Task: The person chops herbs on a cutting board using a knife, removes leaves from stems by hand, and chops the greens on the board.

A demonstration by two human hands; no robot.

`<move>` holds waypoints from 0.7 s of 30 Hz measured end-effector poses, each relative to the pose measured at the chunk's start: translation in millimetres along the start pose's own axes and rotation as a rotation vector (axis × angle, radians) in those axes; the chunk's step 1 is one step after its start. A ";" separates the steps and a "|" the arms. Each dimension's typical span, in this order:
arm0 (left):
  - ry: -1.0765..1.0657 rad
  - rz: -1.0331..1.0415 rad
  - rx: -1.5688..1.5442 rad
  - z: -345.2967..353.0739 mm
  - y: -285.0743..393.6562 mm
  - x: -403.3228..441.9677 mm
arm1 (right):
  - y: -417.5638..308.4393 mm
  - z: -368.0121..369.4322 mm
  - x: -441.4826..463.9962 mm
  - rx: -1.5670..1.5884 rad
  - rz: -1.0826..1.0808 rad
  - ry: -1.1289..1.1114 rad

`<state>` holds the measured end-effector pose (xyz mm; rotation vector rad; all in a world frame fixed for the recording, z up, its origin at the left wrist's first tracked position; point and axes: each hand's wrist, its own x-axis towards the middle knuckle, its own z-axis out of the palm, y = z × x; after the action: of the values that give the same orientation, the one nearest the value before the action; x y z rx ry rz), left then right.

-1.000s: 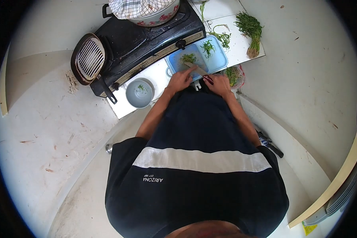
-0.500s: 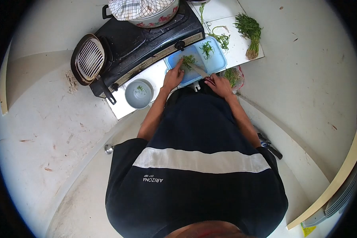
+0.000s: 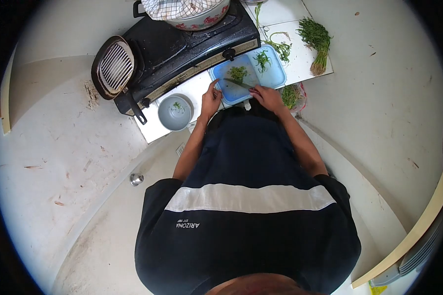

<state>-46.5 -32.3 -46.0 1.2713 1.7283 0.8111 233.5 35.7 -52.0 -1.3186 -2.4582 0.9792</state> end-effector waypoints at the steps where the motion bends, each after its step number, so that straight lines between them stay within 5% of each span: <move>1: 0.009 0.010 -0.007 -0.5 0.2 1.0 | -0.3 -2.5 3.6 -0.004 0.026 0.013; 8: 0.044 0.076 -0.068 9.5 10.0 19.7 | -0.7 -10.7 -12.8 0.165 0.056 0.073; 12: 0.023 0.040 -0.022 18.6 36.1 44.7 | -2.5 -13.0 -38.7 0.251 0.252 0.117; 16: -0.091 0.159 -0.004 40.5 54.8 73.4 | 0.9 -10.8 -64.6 0.357 0.501 0.248; 18: -0.066 0.375 0.105 57.4 58.2 92.4 | 6.8 -11.3 -74.9 0.376 0.534 0.298; 21: -0.152 0.370 0.236 79.3 68.2 117.5 | 12.7 -14.7 -85.8 0.410 0.608 0.381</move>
<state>35.6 101.8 -51.6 1.8013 1.5202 0.7070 299.1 -20.9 -36.7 -1.9103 -1.4980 1.1347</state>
